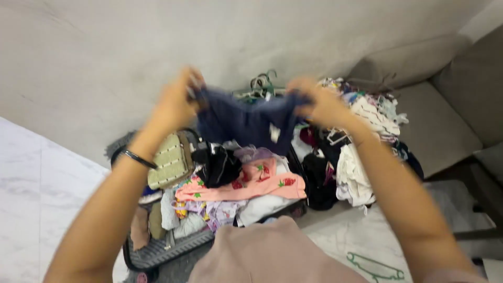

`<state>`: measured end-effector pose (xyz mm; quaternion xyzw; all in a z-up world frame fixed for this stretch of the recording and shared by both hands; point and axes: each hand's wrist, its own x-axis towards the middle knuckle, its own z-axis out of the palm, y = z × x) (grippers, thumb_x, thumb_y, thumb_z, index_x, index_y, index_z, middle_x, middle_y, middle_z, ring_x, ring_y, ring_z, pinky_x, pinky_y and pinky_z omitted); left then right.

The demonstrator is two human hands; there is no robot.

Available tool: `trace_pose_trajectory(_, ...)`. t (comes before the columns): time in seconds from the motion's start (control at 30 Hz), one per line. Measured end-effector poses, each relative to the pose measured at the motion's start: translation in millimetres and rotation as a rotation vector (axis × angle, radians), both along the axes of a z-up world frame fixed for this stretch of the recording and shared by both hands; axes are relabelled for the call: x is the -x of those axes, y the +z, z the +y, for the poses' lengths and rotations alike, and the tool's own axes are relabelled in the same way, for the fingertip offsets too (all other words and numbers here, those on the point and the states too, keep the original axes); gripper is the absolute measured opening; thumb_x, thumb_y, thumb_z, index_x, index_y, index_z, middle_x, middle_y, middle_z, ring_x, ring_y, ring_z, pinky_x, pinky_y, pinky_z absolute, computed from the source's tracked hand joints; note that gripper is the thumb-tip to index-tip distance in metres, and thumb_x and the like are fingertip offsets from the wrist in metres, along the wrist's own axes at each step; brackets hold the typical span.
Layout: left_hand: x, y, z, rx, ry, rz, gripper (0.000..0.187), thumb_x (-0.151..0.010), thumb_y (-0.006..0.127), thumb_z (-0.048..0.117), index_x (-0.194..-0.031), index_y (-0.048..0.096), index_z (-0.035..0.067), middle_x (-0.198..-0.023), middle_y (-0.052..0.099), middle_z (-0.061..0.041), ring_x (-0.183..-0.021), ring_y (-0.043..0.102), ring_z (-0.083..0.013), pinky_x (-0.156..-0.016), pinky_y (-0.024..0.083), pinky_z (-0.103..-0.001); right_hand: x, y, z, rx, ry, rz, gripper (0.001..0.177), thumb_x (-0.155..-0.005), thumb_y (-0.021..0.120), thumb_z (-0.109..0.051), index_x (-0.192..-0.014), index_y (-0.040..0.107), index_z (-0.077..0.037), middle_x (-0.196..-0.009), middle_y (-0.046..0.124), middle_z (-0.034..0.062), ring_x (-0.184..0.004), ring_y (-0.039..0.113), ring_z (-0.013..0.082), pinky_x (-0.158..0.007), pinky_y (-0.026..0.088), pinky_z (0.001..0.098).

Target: The person folds various pieces of clothing, including a towel, shorts, and patterned pants, and places them into an open suitcase. The person also removes a pair of shorts from a hanger before folding them.

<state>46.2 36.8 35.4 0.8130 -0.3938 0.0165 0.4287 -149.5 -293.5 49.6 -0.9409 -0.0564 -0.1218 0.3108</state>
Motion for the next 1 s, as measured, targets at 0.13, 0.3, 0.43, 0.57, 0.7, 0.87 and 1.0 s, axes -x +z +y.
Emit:
trace_pose_trajectory(0.13,9,66,20,0.477,-0.183,0.071,0.038,-0.093,0.079,-0.008,-0.123,0.058,0.006,-0.108,0.068,-0.003,-0.1,0.069,-0.012,-0.088,0.06,-0.028,26,91,-21,-0.362,0.067,-0.122,0.052,-0.089,0.076,0.005,-0.138,0.059,-0.004,-0.115,0.067,0.0063,-0.109,0.067,0.0142,-0.096,0.057,0.0286)
trace_pose_trajectory(0.3,9,85,19,0.598,-0.121,0.2,0.02,-0.102,0.072,-0.006,-0.119,0.063,0.001,-0.109,0.073,-0.005,-0.097,0.07,-0.0092,-0.088,0.058,-0.023,12,118,-26,-0.454,0.037,-0.172,0.02,-0.101,0.073,0.005,-0.121,0.068,0.003,-0.114,0.072,0.0081,-0.105,0.07,0.0132,-0.1,0.058,0.0276)
trace_pose_trajectory(0.43,-3,99,23,0.668,-0.179,0.172,0.019,-0.105,0.07,-0.007,-0.121,0.062,0.0,-0.112,0.072,-0.006,-0.101,0.069,-0.0096,-0.091,0.058,-0.023,-3,117,-23,-0.448,-0.041,-0.18,0.017,-0.101,0.074,0.002,-0.117,0.071,0.0,-0.107,0.073,0.0054,-0.098,0.07,0.0112,-0.092,0.057,0.0254)
trace_pose_trajectory(0.57,-8,112,31,0.693,-0.229,0.177,0.018,-0.106,0.069,-0.006,-0.119,0.061,0.003,-0.106,0.074,-0.006,-0.096,0.072,-0.0108,-0.089,0.06,-0.024,-13,118,-21,-0.476,-0.016,-0.213,0.016,-0.101,0.075,-0.002,-0.116,0.071,-0.001,-0.107,0.074,0.003,-0.095,0.068,0.0089,-0.085,0.055,0.0236)
trace_pose_trajectory(0.7,-3,117,39,0.676,-0.22,0.151,0.022,-0.102,0.072,-0.006,-0.118,0.06,0.003,-0.107,0.074,-0.006,-0.097,0.071,-0.0091,-0.087,0.056,-0.023,-18,117,-13,-0.322,-0.116,-0.192,0.015,-0.1,0.076,-0.003,-0.114,0.074,-0.002,-0.1,0.072,0.0028,-0.087,0.062,0.009,-0.074,0.045,0.0238)
trace_pose_trajectory(0.87,1,113,52,0.588,-0.098,0.106,0.02,-0.097,0.076,-0.002,-0.113,0.066,0.005,-0.099,0.075,-0.002,-0.091,0.069,-0.006,-0.083,0.056,-0.021,-26,111,-3,-0.369,-0.088,-0.128,0.014,-0.098,0.071,-0.004,-0.112,0.071,-0.005,-0.101,0.072,0.0027,-0.092,0.069,0.0095,-0.081,0.054,0.0247)
trace_pose_trajectory(1.0,-9,97,59,0.402,0.086,-0.109,0.015,-0.098,0.077,0.004,-0.11,0.072,0.012,-0.105,0.068,-0.004,-0.086,0.056,-0.0091,-0.077,0.049,-0.023,-45,94,1,-0.512,-0.012,-0.079,0.013,-0.098,0.068,-0.004,-0.11,0.066,-0.005,-0.107,0.07,0.0022,-0.098,0.07,0.0107,-0.089,0.057,0.0273)
